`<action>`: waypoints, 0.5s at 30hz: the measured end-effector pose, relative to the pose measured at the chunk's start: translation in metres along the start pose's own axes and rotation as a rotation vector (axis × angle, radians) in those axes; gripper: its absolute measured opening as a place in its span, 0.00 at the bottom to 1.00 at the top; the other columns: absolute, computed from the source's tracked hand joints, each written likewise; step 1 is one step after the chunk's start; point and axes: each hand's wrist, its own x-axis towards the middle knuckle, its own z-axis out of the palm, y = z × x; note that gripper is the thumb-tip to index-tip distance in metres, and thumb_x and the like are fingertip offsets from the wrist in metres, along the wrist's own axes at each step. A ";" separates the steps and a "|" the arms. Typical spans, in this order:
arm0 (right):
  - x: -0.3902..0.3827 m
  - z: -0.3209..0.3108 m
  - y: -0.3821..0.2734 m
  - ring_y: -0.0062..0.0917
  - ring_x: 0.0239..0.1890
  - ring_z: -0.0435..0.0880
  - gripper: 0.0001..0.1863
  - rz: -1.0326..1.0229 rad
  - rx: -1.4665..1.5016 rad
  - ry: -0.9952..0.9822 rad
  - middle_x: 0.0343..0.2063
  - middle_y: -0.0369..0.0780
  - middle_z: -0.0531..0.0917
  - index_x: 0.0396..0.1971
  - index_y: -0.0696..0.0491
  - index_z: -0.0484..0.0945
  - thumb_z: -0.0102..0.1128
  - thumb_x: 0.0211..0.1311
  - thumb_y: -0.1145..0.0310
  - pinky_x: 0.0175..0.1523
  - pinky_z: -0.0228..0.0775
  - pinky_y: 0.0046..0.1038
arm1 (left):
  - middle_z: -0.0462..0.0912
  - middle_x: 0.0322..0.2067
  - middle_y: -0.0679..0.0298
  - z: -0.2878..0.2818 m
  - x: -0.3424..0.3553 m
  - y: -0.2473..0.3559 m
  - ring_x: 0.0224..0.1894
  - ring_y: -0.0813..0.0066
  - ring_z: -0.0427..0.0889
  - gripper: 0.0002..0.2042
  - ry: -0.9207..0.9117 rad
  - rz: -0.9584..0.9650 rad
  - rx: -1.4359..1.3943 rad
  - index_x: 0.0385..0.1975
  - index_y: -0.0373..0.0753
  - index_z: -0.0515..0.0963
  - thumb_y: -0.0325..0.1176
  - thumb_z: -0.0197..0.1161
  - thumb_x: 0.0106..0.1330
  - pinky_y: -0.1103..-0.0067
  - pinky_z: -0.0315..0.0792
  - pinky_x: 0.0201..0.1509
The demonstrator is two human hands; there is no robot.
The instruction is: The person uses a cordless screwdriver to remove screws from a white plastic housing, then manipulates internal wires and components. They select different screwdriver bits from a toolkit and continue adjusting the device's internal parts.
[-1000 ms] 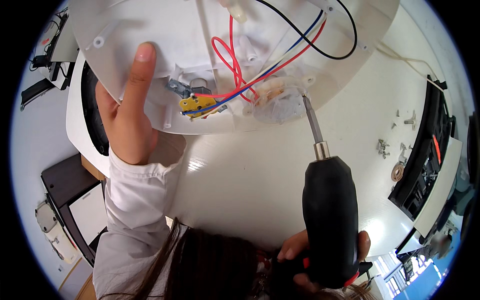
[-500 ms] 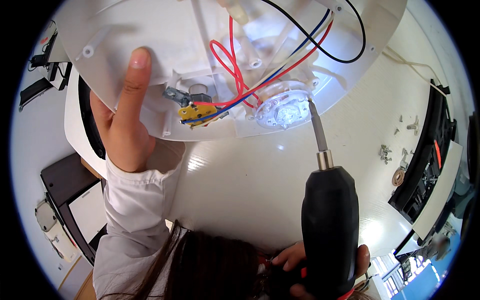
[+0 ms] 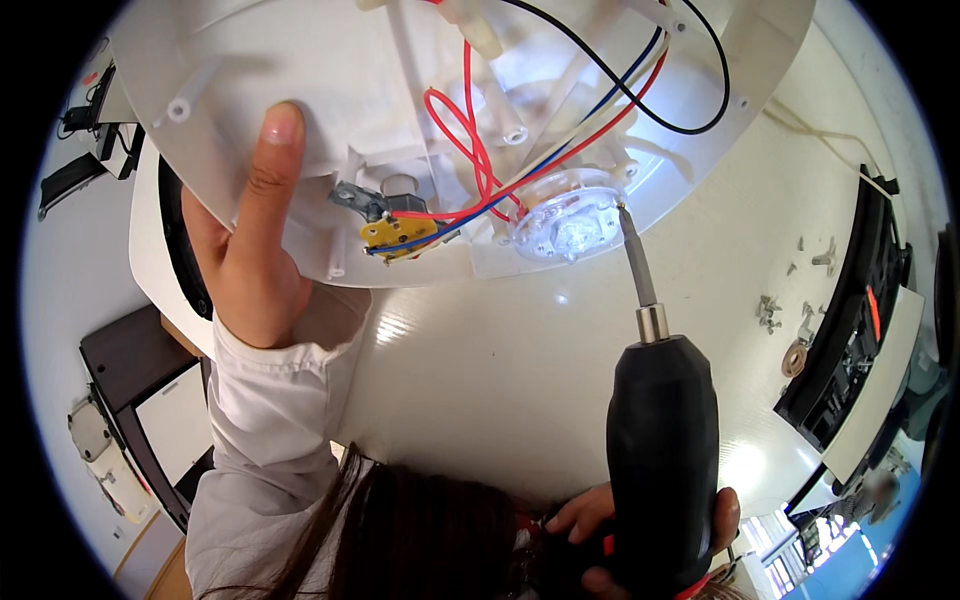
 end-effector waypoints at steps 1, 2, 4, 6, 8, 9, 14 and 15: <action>0.001 -0.003 0.000 0.34 0.23 0.73 0.55 -0.010 0.002 -0.027 0.22 0.53 0.72 0.61 0.32 0.36 0.61 0.38 0.81 0.29 0.72 0.42 | 0.77 0.38 0.61 -0.002 0.000 -0.001 0.38 0.73 0.78 0.17 0.001 0.004 0.013 0.46 0.34 0.69 0.34 0.61 0.59 0.78 0.72 0.41; 0.002 -0.006 0.000 0.34 0.23 0.73 0.55 -0.018 0.005 -0.055 0.23 0.53 0.72 0.62 0.33 0.34 0.61 0.39 0.81 0.30 0.72 0.42 | 0.76 0.38 0.61 -0.004 0.000 -0.002 0.38 0.73 0.78 0.17 0.003 0.007 0.028 0.46 0.34 0.69 0.34 0.61 0.59 0.78 0.72 0.41; 0.020 -0.031 -0.014 0.34 0.24 0.74 0.55 0.017 -0.238 -0.507 0.25 0.54 0.72 0.63 0.34 0.33 0.61 0.41 0.82 0.31 0.72 0.43 | 0.76 0.38 0.61 -0.005 0.000 -0.001 0.38 0.73 0.78 0.18 0.001 0.000 0.029 0.46 0.34 0.69 0.35 0.62 0.59 0.78 0.72 0.41; 0.020 -0.028 -0.015 0.35 0.26 0.74 0.55 0.026 -0.240 -0.492 0.25 0.55 0.73 0.63 0.34 0.33 0.60 0.42 0.81 0.32 0.72 0.43 | 0.76 0.38 0.61 -0.004 0.000 0.000 0.38 0.72 0.77 0.18 -0.008 -0.021 -0.001 0.46 0.34 0.69 0.35 0.62 0.59 0.78 0.71 0.42; 0.020 -0.027 -0.014 0.36 0.27 0.75 0.55 0.025 -0.232 -0.493 0.26 0.55 0.73 0.63 0.34 0.33 0.60 0.43 0.81 0.34 0.72 0.44 | 0.76 0.38 0.61 -0.003 -0.001 0.001 0.39 0.73 0.77 0.19 -0.018 -0.034 -0.027 0.46 0.34 0.69 0.36 0.63 0.59 0.78 0.71 0.42; 0.020 -0.028 -0.013 0.36 0.28 0.75 0.55 0.020 -0.223 -0.500 0.26 0.55 0.73 0.63 0.33 0.32 0.60 0.43 0.81 0.34 0.72 0.44 | 0.76 0.39 0.61 -0.003 -0.001 0.001 0.39 0.73 0.77 0.19 -0.023 -0.040 -0.040 0.46 0.34 0.69 0.36 0.63 0.58 0.78 0.71 0.42; 0.027 -0.026 -0.015 0.38 0.30 0.75 0.53 0.088 -0.214 -0.558 0.28 0.55 0.74 0.62 0.31 0.35 0.61 0.44 0.79 0.37 0.71 0.44 | 0.76 0.39 0.61 -0.005 -0.001 -0.001 0.39 0.73 0.77 0.19 -0.023 -0.038 -0.018 0.46 0.35 0.70 0.36 0.63 0.58 0.78 0.71 0.43; 0.029 -0.030 -0.016 0.38 0.31 0.75 0.52 0.110 -0.218 -0.586 0.29 0.55 0.74 0.62 0.31 0.35 0.61 0.44 0.79 0.37 0.70 0.45 | 0.76 0.39 0.62 -0.005 -0.001 0.000 0.39 0.73 0.77 0.19 -0.022 -0.037 -0.017 0.46 0.35 0.70 0.37 0.63 0.58 0.78 0.71 0.43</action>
